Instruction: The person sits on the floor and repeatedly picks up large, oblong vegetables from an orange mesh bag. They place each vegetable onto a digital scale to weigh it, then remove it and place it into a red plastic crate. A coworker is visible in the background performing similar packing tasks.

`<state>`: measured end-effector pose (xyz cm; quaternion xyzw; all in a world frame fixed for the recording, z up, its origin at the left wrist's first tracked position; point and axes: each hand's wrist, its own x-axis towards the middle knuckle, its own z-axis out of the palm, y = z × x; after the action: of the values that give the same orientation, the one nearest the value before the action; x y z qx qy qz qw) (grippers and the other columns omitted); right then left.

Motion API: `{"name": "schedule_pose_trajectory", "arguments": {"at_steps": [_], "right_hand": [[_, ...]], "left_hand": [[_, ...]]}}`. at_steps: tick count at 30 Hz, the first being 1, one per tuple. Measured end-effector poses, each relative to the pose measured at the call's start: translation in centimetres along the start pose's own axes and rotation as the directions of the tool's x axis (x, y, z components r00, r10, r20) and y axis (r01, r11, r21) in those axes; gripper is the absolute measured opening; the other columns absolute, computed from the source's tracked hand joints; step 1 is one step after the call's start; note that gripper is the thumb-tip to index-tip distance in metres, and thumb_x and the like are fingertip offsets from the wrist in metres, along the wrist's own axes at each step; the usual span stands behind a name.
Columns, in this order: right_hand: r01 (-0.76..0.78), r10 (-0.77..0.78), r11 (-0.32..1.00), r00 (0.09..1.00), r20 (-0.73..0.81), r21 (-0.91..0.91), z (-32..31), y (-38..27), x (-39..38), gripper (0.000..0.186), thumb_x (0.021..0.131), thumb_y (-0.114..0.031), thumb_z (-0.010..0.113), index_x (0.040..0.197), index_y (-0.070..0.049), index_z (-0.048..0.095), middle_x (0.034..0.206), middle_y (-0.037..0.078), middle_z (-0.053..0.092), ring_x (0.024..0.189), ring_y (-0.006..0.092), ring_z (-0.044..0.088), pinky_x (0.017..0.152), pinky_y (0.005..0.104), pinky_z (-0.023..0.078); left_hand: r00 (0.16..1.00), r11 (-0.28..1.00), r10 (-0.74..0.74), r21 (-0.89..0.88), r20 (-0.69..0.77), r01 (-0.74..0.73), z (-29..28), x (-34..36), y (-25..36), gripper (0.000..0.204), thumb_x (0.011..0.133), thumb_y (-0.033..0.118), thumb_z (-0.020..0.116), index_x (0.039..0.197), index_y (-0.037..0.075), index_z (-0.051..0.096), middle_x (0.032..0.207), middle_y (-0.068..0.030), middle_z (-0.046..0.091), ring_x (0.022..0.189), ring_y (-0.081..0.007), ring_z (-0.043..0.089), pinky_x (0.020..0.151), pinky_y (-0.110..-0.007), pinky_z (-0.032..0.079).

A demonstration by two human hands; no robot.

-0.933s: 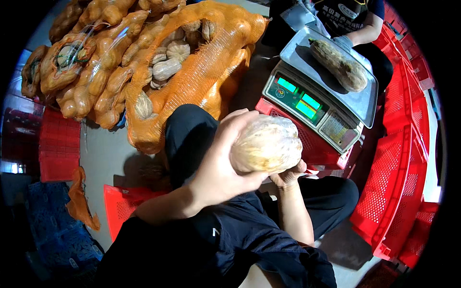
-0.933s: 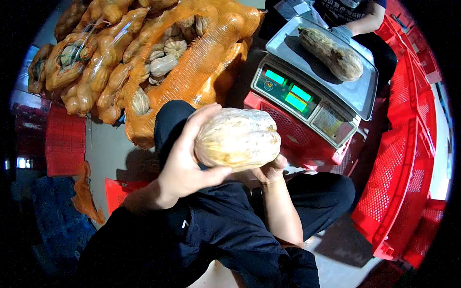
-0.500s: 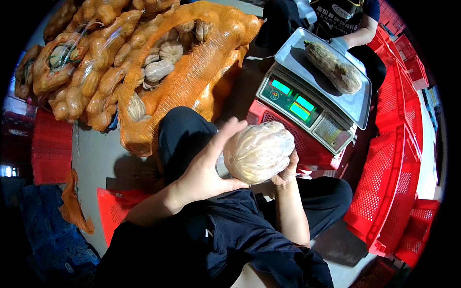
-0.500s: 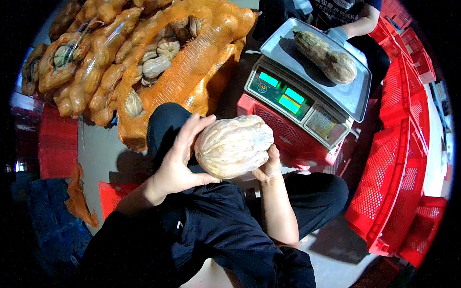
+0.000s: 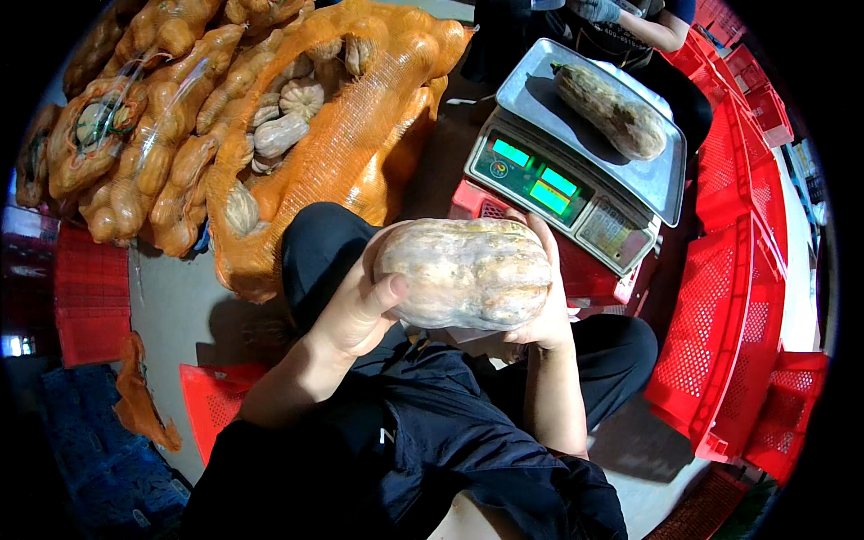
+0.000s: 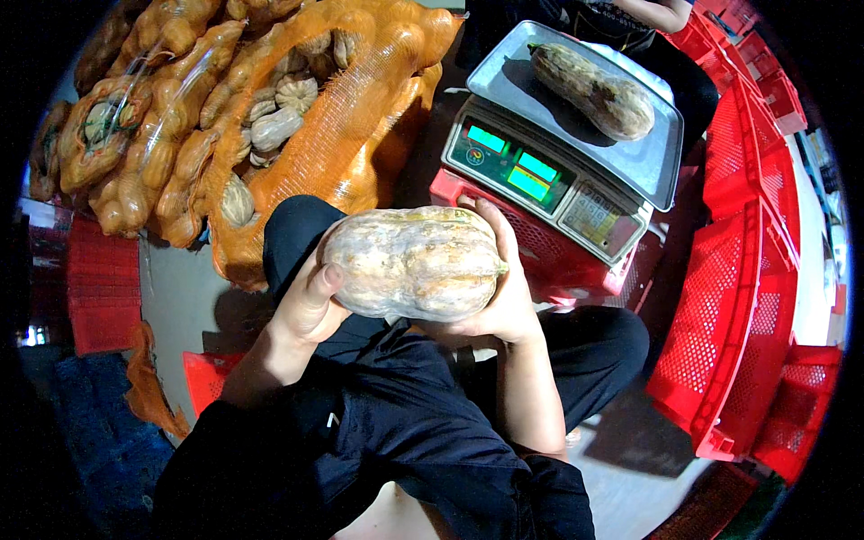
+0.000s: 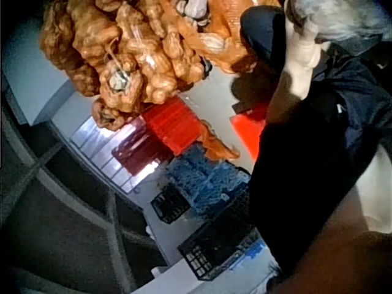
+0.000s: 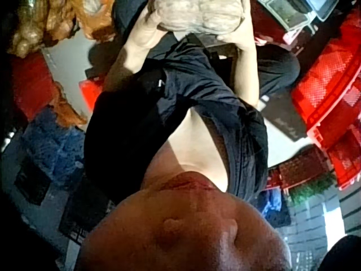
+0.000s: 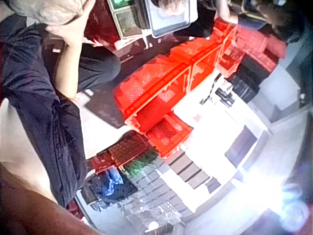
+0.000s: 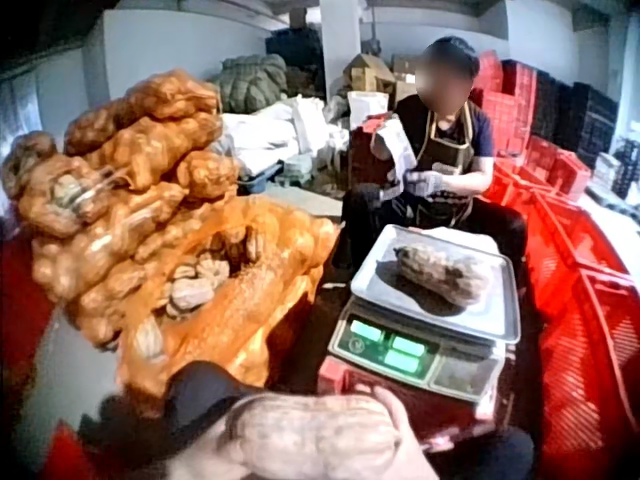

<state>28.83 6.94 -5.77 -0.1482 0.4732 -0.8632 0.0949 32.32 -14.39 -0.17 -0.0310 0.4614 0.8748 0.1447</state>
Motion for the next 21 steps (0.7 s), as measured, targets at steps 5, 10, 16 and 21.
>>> {"name": "schedule_pose_trajectory", "arguments": {"at_steps": [5,10,16,21], "right_hand": [[-0.054,0.055,0.998,0.998,0.02,-0.009,0.2,-0.4,-0.1,0.134,0.036,-0.017,0.093,0.145,-0.004,0.016,0.137,0.016,0.04,0.127,0.0274,0.04,0.106,0.0406,0.032],[0.032,-0.024,0.995,0.996,0.089,-0.091,0.9,-0.9,0.1,0.14,0.034,-0.034,0.095,0.144,-0.001,0.014,0.142,0.02,0.032,0.13,0.0316,0.035,0.108,0.0431,0.028],[0.188,-0.112,0.955,0.946,0.306,-0.23,1.0,-1.5,1.3,0.125,0.039,-0.024,0.093,0.14,-0.001,0.023,0.143,0.02,0.031,0.133,0.0302,0.031,0.109,0.042,0.025],[0.159,0.041,0.924,0.863,0.503,-0.347,5.2,-2.3,4.2,0.113,0.042,-0.018,0.091,0.137,0.0,0.031,0.14,0.017,0.037,0.132,0.0278,0.034,0.109,0.0386,0.026]], "left_hand": [[0.987,0.963,0.159,0.225,-0.029,-0.148,-0.1,-0.6,0.0,0.099,0.063,0.034,0.083,0.136,0.0,0.027,0.126,-0.0126,0.044,0.119,-0.0217,0.044,0.103,-0.035,0.035],[0.963,0.92,0.253,0.283,0.097,-0.27,-1.5,-0.9,-0.3,0.106,0.059,0.034,0.085,0.138,0.0,0.023,0.134,-0.0168,0.037,0.127,-0.0241,0.038,0.106,-0.037,0.031],[0.927,0.909,0.279,0.242,0.25,-0.339,-3.1,-1.3,0.6,0.11,0.056,0.026,0.088,0.139,0.0,0.02,0.143,-0.0191,0.028,0.132,-0.0283,0.031,0.109,-0.04,0.026],[0.987,0.985,0.107,0.125,0.118,-0.122,-5.6,-5.5,2.7,0.109,0.057,0.019,0.087,0.14,-0.003,0.02,0.141,-0.0158,0.031,0.133,-0.0256,0.031,0.11,-0.038,0.024]]}}
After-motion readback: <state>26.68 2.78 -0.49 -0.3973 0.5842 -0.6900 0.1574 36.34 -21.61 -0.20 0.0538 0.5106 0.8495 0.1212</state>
